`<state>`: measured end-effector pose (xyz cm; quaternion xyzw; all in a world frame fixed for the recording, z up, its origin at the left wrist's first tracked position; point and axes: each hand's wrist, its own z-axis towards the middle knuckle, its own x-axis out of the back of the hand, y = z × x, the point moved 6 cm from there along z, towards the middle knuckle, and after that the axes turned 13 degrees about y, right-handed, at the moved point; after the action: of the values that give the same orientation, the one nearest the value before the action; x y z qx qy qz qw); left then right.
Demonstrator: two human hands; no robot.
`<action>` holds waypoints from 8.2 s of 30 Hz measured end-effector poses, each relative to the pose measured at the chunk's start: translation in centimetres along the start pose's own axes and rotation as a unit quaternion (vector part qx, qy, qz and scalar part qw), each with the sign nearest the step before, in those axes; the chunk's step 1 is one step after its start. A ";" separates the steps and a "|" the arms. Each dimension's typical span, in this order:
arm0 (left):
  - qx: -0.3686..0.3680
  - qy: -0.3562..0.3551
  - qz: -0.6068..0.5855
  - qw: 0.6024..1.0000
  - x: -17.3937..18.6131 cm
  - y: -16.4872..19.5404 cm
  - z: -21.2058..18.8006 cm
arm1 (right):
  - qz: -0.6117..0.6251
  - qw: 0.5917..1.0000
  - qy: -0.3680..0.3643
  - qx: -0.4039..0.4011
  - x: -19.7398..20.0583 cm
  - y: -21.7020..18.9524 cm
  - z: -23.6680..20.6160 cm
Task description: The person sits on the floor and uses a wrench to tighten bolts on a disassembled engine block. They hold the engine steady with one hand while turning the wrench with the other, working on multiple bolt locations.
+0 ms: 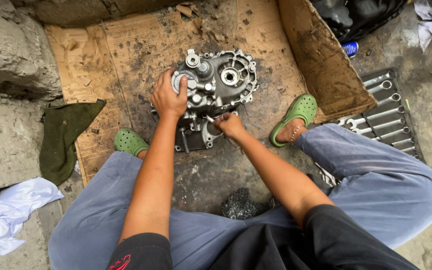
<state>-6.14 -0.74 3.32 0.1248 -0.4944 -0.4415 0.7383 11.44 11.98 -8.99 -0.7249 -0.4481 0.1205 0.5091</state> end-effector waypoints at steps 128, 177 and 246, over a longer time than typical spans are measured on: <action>-0.024 0.017 -0.013 0.999 0.3 0.0 0.0 | -0.074 0.996 0.040 0.025 0.3 1.7 -0.3; -0.016 0.015 -0.009 1.000 0.3 0.0 0.1 | -0.201 0.978 0.041 0.036 1.2 -0.5 1.5; -0.024 0.019 -0.008 0.999 0.5 0.3 0.2 | 0.231 0.961 0.019 -0.153 -2.3 0.7 -4.9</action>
<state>-6.07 -0.96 3.87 0.1202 -0.4683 -0.4567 0.7467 13.59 7.05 -8.00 -0.8801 -0.2721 0.1513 0.3584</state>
